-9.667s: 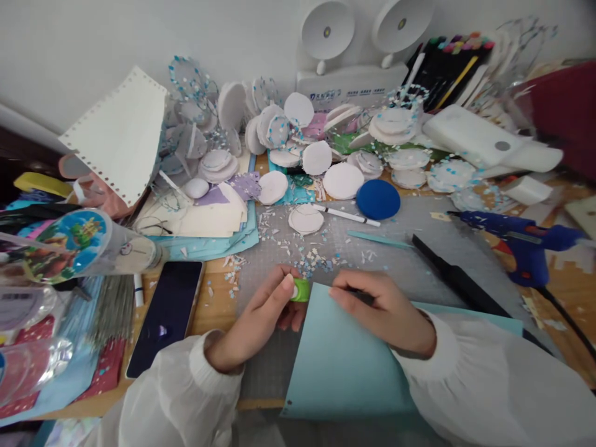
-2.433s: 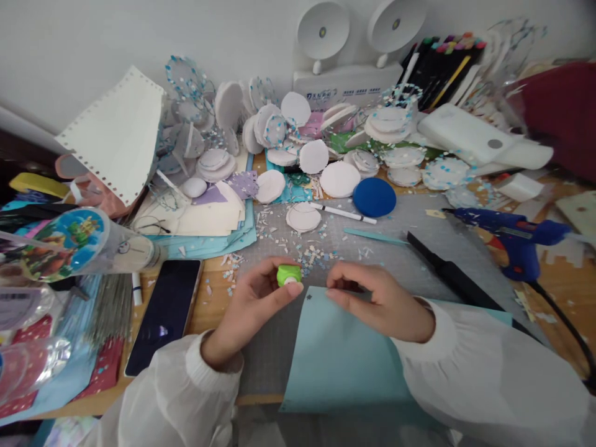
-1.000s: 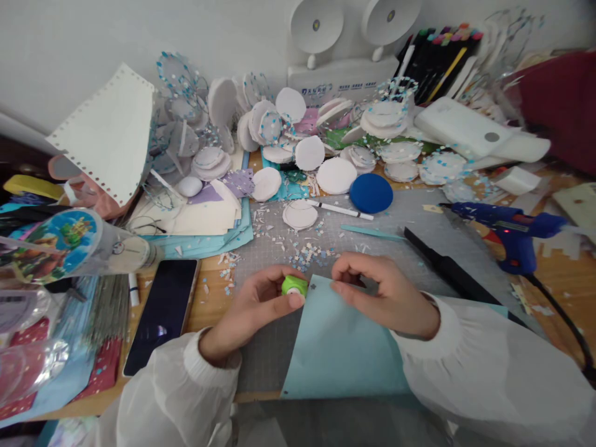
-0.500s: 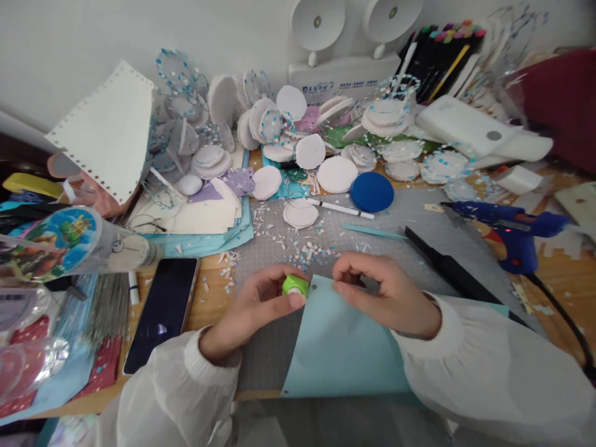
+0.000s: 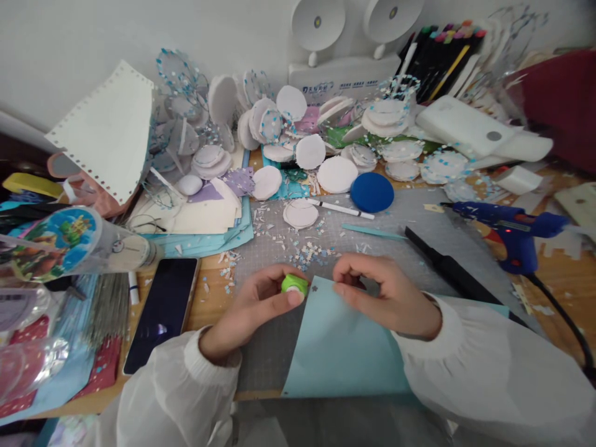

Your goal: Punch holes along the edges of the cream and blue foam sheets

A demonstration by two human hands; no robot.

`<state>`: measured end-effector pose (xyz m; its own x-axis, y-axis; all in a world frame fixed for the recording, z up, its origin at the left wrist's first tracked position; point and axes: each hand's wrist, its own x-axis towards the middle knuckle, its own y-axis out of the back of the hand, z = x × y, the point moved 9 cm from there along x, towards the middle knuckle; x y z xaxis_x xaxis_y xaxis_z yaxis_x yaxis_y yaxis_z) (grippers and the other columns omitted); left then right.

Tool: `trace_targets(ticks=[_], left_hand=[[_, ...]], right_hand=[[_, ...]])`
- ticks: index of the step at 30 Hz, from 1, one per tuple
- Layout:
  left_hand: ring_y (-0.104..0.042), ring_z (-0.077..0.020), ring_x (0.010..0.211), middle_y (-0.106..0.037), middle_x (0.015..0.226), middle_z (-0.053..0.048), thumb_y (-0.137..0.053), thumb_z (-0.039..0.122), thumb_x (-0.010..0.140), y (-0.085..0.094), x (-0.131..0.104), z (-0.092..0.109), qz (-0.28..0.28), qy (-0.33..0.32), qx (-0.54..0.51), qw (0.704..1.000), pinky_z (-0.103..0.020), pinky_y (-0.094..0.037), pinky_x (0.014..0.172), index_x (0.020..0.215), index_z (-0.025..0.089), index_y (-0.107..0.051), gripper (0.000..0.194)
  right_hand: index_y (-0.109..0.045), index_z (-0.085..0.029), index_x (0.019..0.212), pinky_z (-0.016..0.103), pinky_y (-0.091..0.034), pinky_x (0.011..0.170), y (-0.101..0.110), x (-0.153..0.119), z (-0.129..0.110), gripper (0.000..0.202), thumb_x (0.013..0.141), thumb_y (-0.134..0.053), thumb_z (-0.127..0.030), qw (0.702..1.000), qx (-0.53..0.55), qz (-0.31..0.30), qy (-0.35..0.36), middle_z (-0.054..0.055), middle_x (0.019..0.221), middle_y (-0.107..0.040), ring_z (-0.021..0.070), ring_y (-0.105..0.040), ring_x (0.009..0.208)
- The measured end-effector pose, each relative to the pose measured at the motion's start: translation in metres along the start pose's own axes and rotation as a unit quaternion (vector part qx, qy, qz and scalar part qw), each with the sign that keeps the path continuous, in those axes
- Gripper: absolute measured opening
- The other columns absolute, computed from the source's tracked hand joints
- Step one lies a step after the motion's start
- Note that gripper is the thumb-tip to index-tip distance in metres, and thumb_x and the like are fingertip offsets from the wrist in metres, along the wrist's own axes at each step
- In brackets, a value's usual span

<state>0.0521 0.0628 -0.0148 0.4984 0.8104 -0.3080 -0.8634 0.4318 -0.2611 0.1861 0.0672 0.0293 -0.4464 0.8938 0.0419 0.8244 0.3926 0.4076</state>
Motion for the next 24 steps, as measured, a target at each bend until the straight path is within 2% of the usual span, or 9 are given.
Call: trace_targets(ticks=[8, 14, 19, 24], left_hand=[[-0.049, -0.0128, 0.073, -0.057, 0.079, 0.000, -0.075, 0.039, 0.071, -0.001, -0.001, -0.002, 0.000, 0.012, -0.005, 1.000, -0.023, -0.040, 0.067, 0.092, 0.017, -0.065, 0.032], [-0.048, -0.0105, 0.069, -0.054, 0.076, 0.002, -0.078, 0.029, 0.067, -0.008, 0.000, -0.006, -0.033, 0.007, -0.026, 0.999, -0.022, -0.041, 0.065, 0.094, 0.017, -0.061, 0.033], [-0.049, -0.0098, 0.068, -0.055, 0.076, 0.002, -0.081, 0.023, 0.062, -0.007, 0.002, -0.012, -0.025, 0.010, -0.025, 0.999, -0.022, -0.042, 0.066, 0.095, 0.018, -0.059, 0.040], [-0.052, -0.0127, 0.073, -0.058, 0.079, -0.001, -0.081, 0.026, 0.061, -0.006, 0.002, -0.014, -0.020, 0.007, 0.043, 0.999, -0.025, -0.045, 0.069, 0.094, 0.016, -0.061, 0.040]], right_hand=[[-0.051, -0.019, 0.073, 0.022, -0.038, 0.051, 0.000, 0.000, 0.001, 0.010, 0.084, -0.051, -0.019, 1.000, -0.004, 0.008, 0.003, -0.003, 0.061, -0.050, 0.0103, -0.046, 0.056], [-0.051, -0.020, 0.074, 0.022, -0.039, 0.052, 0.000, 0.000, 0.000, 0.011, 0.085, -0.050, -0.021, 1.000, -0.025, 0.013, 0.009, -0.002, 0.063, -0.052, 0.0108, -0.047, 0.057], [-0.053, -0.019, 0.078, 0.023, -0.040, 0.055, 0.000, -0.003, -0.001, 0.008, 0.086, -0.051, -0.019, 0.997, -0.055, 0.031, 0.040, -0.002, 0.066, -0.054, 0.0110, -0.047, 0.059], [-0.055, -0.019, 0.082, 0.024, -0.042, 0.060, 0.001, -0.005, -0.006, 0.007, 0.087, -0.051, -0.016, 0.992, -0.084, 0.050, 0.082, 0.000, 0.072, -0.059, 0.0115, -0.053, 0.064]])
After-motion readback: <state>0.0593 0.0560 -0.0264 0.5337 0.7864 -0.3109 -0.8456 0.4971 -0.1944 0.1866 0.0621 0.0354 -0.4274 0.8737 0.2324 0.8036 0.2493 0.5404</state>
